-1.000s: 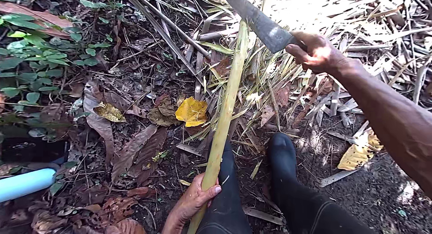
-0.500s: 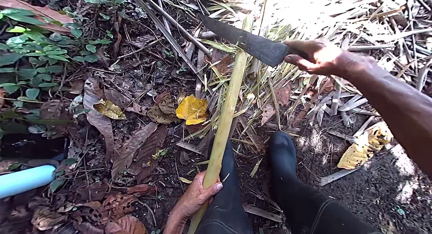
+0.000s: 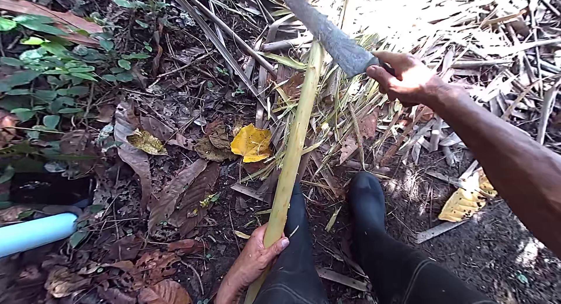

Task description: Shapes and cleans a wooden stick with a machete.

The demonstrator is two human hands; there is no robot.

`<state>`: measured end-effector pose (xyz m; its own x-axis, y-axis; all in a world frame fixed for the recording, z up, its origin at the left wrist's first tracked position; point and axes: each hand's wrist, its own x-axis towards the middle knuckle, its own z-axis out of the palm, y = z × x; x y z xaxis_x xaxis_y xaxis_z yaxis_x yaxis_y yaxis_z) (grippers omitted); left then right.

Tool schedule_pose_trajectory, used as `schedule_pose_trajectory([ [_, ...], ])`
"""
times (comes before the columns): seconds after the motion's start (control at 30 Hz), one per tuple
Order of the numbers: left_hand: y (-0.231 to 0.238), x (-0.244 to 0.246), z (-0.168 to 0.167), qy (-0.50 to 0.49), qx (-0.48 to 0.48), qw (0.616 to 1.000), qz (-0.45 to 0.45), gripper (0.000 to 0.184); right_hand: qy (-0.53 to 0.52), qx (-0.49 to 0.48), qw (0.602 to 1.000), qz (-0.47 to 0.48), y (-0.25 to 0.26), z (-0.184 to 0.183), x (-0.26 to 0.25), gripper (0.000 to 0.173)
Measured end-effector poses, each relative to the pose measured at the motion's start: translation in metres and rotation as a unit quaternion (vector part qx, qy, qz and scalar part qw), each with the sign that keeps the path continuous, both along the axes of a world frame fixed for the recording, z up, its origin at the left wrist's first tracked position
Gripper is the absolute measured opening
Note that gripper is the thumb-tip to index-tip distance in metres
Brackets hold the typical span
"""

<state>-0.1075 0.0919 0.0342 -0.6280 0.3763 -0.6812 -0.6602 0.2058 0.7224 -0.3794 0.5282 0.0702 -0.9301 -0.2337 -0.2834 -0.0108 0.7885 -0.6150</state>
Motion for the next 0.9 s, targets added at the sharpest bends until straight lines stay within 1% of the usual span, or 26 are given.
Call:
schedule_pose_trajectory([
  [0.03,0.000,0.000,-0.001,-0.002,0.003,1.000,0.000,0.037,-0.014,-0.018,1.000,0.007,-0.002,-0.001,0.006,0.049],
  [0.07,-0.001,-0.001,-0.002,-0.003,0.003,1.000,0.001,0.038,-0.031,-0.031,0.998,0.045,-0.006,0.001,0.014,0.047],
  [0.1,-0.002,-0.001,-0.002,-0.004,0.005,1.000,0.002,0.039,-0.038,-0.037,0.993,0.106,-0.012,0.003,0.023,0.045],
  [0.17,-0.001,-0.001,-0.003,-0.004,0.007,1.000,0.003,0.037,-0.011,-0.011,0.976,0.218,-0.024,0.003,0.034,0.047],
  [0.2,0.000,0.000,-0.003,-0.002,0.001,1.000,0.003,0.036,0.004,0.002,0.972,0.234,-0.029,0.003,0.035,0.048],
  [0.23,0.001,0.001,-0.001,0.003,-0.008,1.000,0.004,0.035,0.015,0.006,0.975,0.222,-0.031,0.003,0.033,0.048],
  [0.3,0.001,0.001,0.003,0.019,-0.043,0.999,0.007,0.032,0.040,0.013,0.988,0.149,-0.026,0.001,0.021,0.047],
  [0.37,0.002,0.001,0.007,0.034,-0.077,0.996,0.006,0.034,0.042,0.027,0.997,0.064,-0.012,0.001,0.005,0.050],
  [0.43,0.004,0.002,0.007,0.043,-0.092,0.995,0.002,0.036,0.049,0.034,0.998,0.025,0.006,0.003,-0.009,0.052],
  [0.5,0.004,0.003,0.008,0.049,-0.103,0.993,0.001,0.037,0.046,0.036,0.998,0.019,0.015,0.012,-0.018,0.051],
  [0.6,0.004,0.004,0.011,0.058,-0.133,0.989,0.000,0.040,0.060,0.042,0.997,0.033,0.012,0.018,-0.025,0.048],
  [0.67,0.006,0.006,0.013,0.064,-0.153,0.986,-0.006,0.043,0.085,0.056,0.993,0.066,0.009,0.019,-0.024,0.049],
  [0.8,0.009,0.008,0.012,0.073,-0.160,0.984,-0.007,0.046,0.114,0.103,0.978,0.141,0.009,0.032,-0.020,0.051],
  [0.83,0.009,0.009,0.014,0.074,-0.164,0.984,-0.006,0.046,0.113,0.107,0.978,0.140,0.010,0.037,-0.025,0.051],
  [0.9,0.008,0.011,0.016,0.079,-0.174,0.982,-0.007,0.045,0.107,0.102,0.984,0.104,0.008,0.037,-0.030,0.047],
])
